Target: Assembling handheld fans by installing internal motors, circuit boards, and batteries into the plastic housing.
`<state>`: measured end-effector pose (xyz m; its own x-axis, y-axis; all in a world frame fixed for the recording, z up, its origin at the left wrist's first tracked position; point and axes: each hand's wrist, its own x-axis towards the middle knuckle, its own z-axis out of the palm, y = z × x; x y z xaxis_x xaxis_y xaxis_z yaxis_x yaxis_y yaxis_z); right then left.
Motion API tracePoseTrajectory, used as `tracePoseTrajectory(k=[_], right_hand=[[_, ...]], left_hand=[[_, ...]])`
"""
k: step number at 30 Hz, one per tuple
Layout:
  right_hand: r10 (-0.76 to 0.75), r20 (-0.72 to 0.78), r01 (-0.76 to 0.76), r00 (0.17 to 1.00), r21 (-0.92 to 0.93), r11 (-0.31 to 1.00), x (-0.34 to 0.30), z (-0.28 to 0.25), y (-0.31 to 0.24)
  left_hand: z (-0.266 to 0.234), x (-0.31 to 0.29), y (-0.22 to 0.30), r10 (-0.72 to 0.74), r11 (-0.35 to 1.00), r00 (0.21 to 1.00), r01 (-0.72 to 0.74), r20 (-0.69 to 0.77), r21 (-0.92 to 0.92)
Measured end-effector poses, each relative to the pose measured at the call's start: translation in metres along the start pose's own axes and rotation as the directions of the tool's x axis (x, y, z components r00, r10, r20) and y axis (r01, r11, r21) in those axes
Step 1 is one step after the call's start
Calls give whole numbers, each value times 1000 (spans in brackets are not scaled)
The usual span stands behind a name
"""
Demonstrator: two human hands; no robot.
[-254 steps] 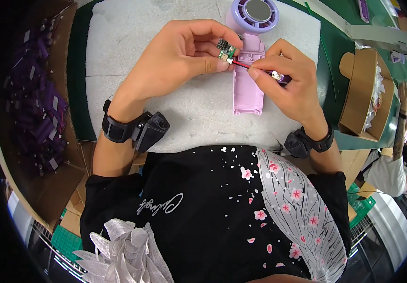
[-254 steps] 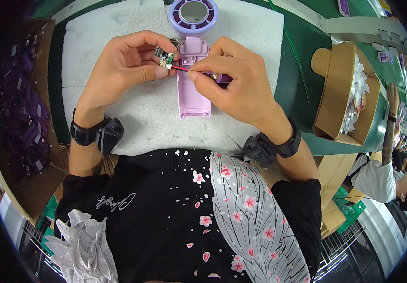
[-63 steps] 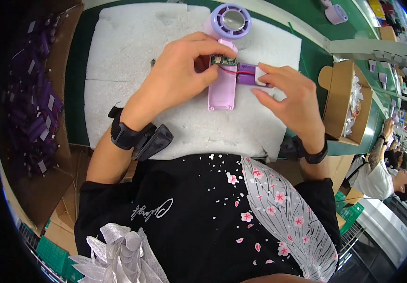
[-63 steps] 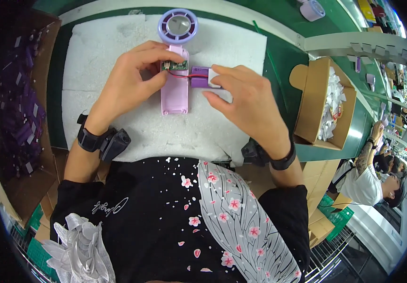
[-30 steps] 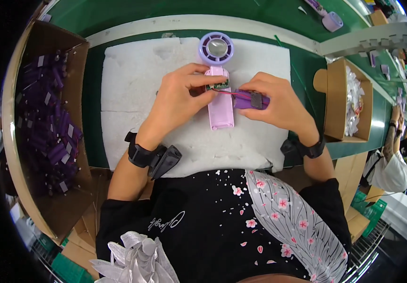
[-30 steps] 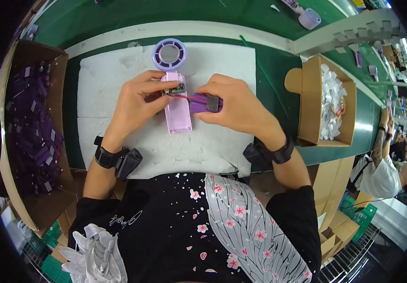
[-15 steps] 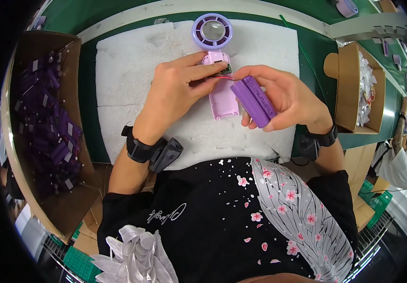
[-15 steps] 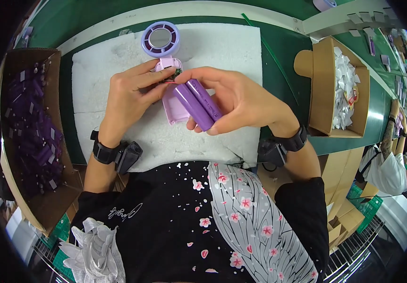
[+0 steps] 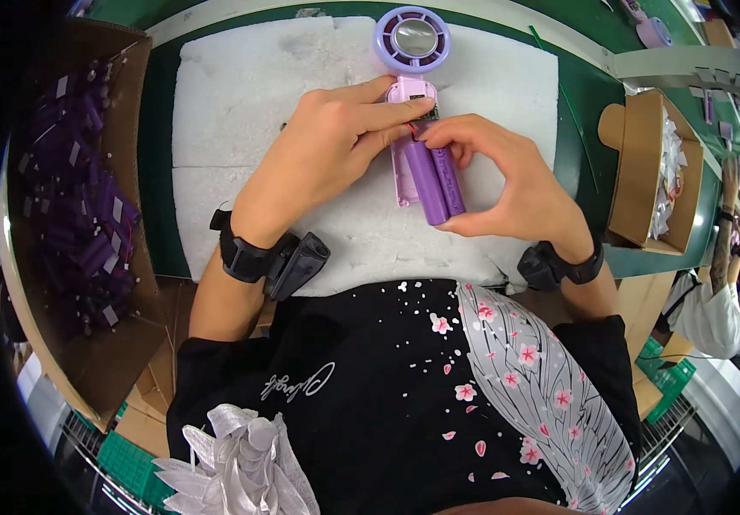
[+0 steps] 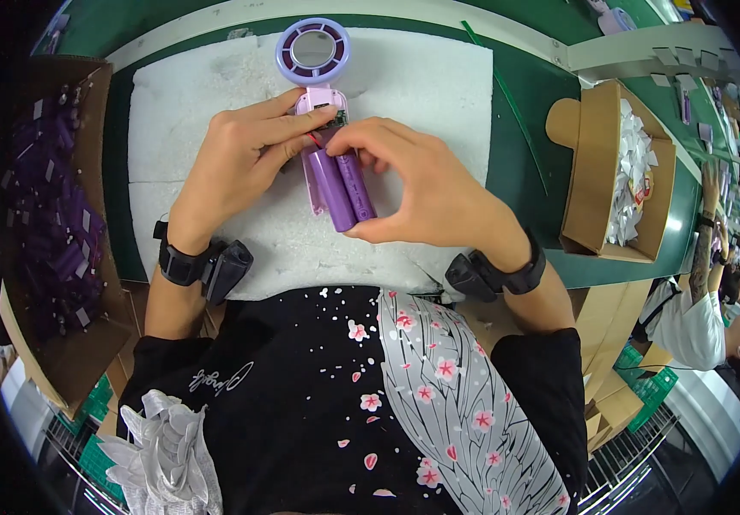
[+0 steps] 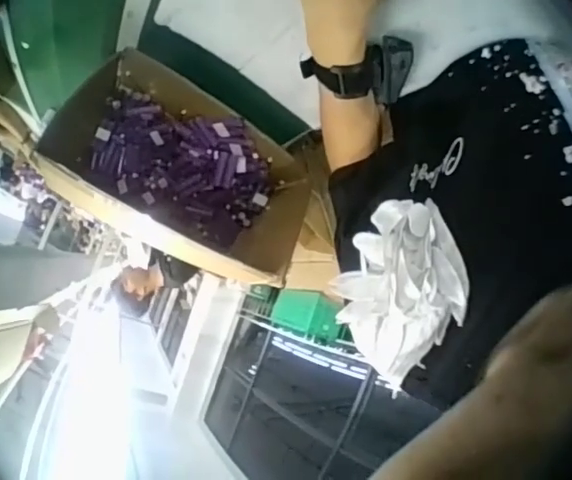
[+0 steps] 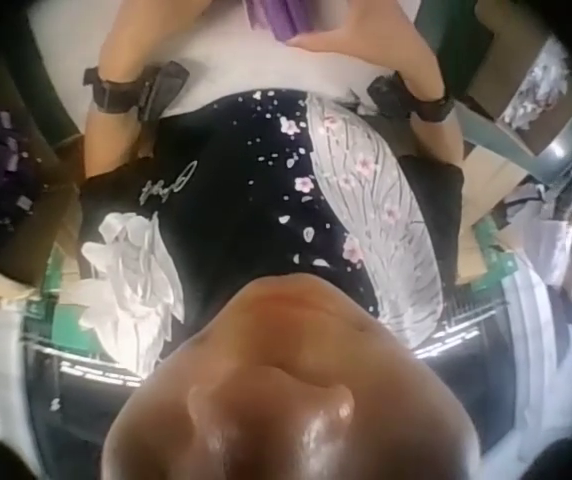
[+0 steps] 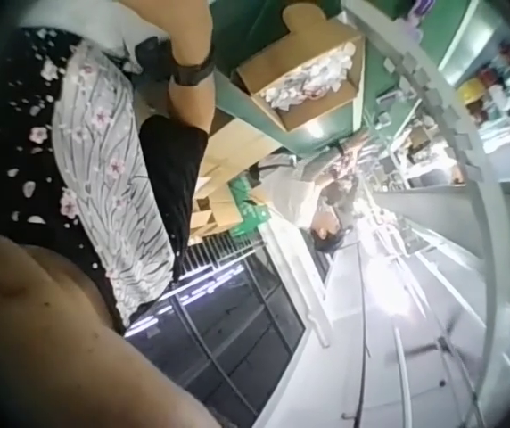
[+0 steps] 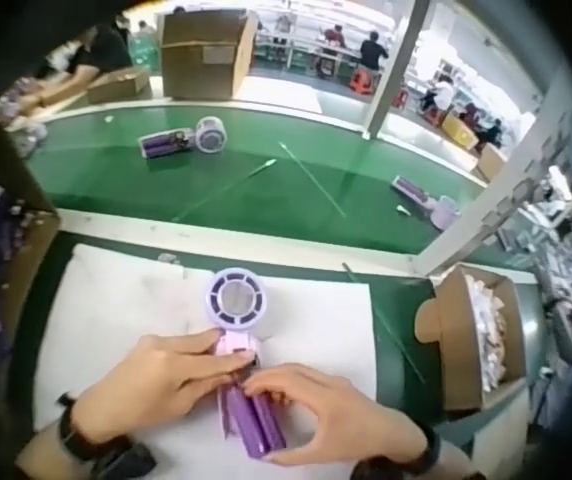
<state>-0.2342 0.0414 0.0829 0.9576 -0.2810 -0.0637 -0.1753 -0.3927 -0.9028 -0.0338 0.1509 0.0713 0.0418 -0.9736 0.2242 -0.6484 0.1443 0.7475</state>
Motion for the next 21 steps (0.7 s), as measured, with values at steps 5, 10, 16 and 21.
tracePoseTrajectory(k=[5, 10, 16, 21], right_hand=[[-163, -104, 148, 981, -144, 978, 1, 15, -1], [-224, -175, 163, 959, -307, 938, -2, 22, -6], [-259, -203, 153, 944, -426, 892, -8, 25, -7], [-311, -207, 173, 928, -500, 849, -8, 28, -8]], left_hand=[[-3, -1, -1, -12, 1000, 1000, 12, 27, -19], [1, -1, -4, 36, 999, 999, -37, -4, -10], [0, -1, -3, 7, 1000, 999, -6, 34, -29], [-3, 0, -4, -19, 1000, 995, 21, 95, -18]])
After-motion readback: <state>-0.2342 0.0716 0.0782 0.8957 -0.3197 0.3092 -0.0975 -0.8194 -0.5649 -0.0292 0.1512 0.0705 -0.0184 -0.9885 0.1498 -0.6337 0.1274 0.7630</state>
